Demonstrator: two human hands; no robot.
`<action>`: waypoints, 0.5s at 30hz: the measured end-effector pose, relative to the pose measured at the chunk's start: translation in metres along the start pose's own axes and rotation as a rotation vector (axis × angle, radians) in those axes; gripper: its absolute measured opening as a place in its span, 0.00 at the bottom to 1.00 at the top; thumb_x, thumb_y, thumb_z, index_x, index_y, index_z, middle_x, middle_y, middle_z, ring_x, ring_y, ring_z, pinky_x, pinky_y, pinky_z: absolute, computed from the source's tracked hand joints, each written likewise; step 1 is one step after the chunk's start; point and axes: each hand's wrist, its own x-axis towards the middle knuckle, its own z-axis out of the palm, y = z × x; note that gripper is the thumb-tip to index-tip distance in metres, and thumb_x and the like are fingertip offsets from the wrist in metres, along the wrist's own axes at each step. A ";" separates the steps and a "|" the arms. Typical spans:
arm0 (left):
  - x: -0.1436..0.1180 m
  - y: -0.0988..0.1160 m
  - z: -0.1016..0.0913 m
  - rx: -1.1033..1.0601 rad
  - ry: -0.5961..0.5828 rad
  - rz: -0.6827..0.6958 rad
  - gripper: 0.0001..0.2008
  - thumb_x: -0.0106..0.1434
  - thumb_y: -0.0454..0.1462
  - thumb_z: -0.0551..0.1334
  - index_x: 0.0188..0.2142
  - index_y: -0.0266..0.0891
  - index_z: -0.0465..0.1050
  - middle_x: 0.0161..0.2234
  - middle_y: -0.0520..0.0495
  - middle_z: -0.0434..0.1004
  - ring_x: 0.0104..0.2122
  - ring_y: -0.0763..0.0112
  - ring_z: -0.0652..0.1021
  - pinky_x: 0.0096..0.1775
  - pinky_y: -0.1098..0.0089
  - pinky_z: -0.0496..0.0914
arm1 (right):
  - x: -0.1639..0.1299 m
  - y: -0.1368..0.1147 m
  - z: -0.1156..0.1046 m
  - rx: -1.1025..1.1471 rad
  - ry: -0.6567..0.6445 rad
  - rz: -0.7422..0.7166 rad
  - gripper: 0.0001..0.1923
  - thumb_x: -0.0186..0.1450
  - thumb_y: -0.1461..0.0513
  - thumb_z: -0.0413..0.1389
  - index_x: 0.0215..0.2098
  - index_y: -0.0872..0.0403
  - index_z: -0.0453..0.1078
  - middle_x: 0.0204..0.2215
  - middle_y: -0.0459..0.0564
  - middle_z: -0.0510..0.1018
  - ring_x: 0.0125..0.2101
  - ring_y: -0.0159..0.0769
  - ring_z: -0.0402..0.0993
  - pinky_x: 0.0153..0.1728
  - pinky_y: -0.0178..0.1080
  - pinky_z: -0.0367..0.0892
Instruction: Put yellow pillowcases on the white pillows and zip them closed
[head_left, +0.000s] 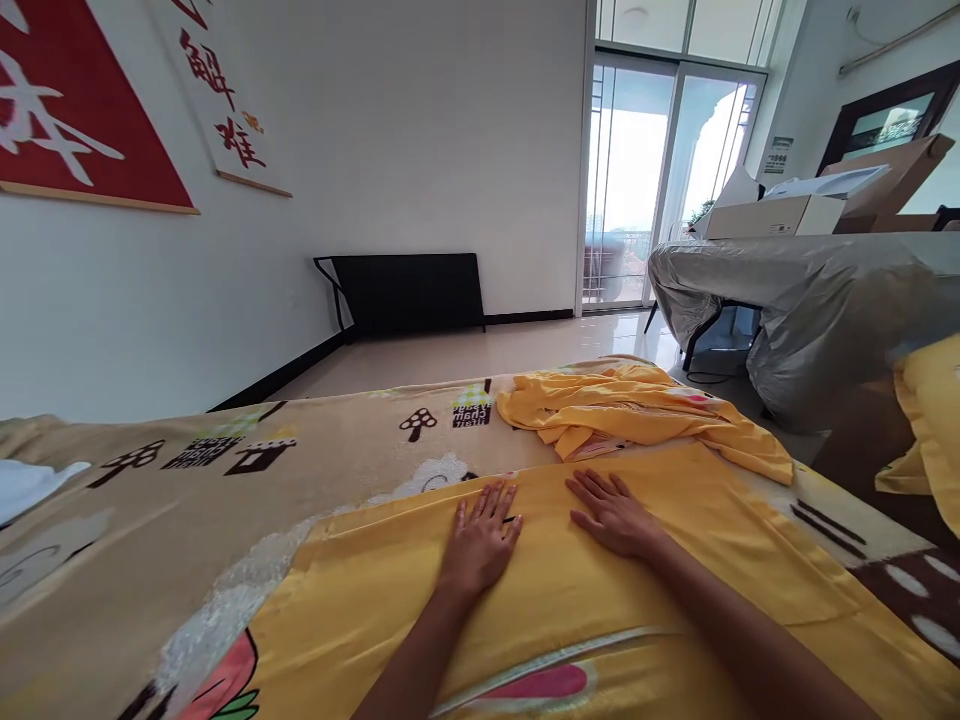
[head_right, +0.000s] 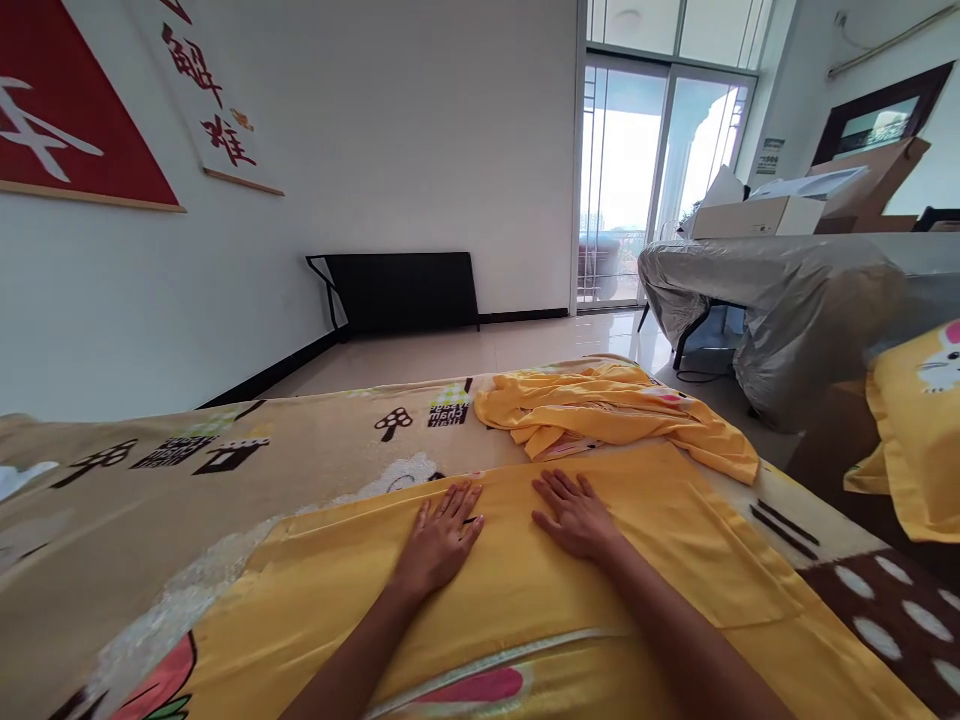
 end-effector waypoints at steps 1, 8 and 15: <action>0.000 -0.003 0.000 0.005 0.000 -0.010 0.28 0.66 0.47 0.43 0.65 0.46 0.46 0.67 0.53 0.40 0.66 0.64 0.47 0.63 0.47 0.41 | -0.003 0.011 -0.002 -0.004 -0.006 0.016 0.34 0.67 0.42 0.30 0.67 0.44 0.41 0.67 0.42 0.40 0.66 0.36 0.33 0.63 0.50 0.30; -0.002 -0.023 -0.005 0.047 0.016 -0.108 0.28 0.66 0.48 0.43 0.64 0.49 0.47 0.67 0.53 0.40 0.66 0.64 0.46 0.62 0.47 0.42 | -0.042 0.105 -0.016 -0.143 0.043 0.194 0.33 0.67 0.42 0.30 0.67 0.42 0.40 0.67 0.42 0.40 0.66 0.36 0.32 0.63 0.52 0.31; -0.031 -0.119 -0.016 0.039 0.046 -0.393 0.30 0.65 0.49 0.43 0.65 0.47 0.45 0.67 0.46 0.38 0.66 0.58 0.45 0.59 0.41 0.44 | -0.067 0.149 -0.033 -0.322 0.081 0.352 0.33 0.66 0.42 0.33 0.67 0.42 0.42 0.67 0.43 0.41 0.66 0.38 0.37 0.63 0.53 0.33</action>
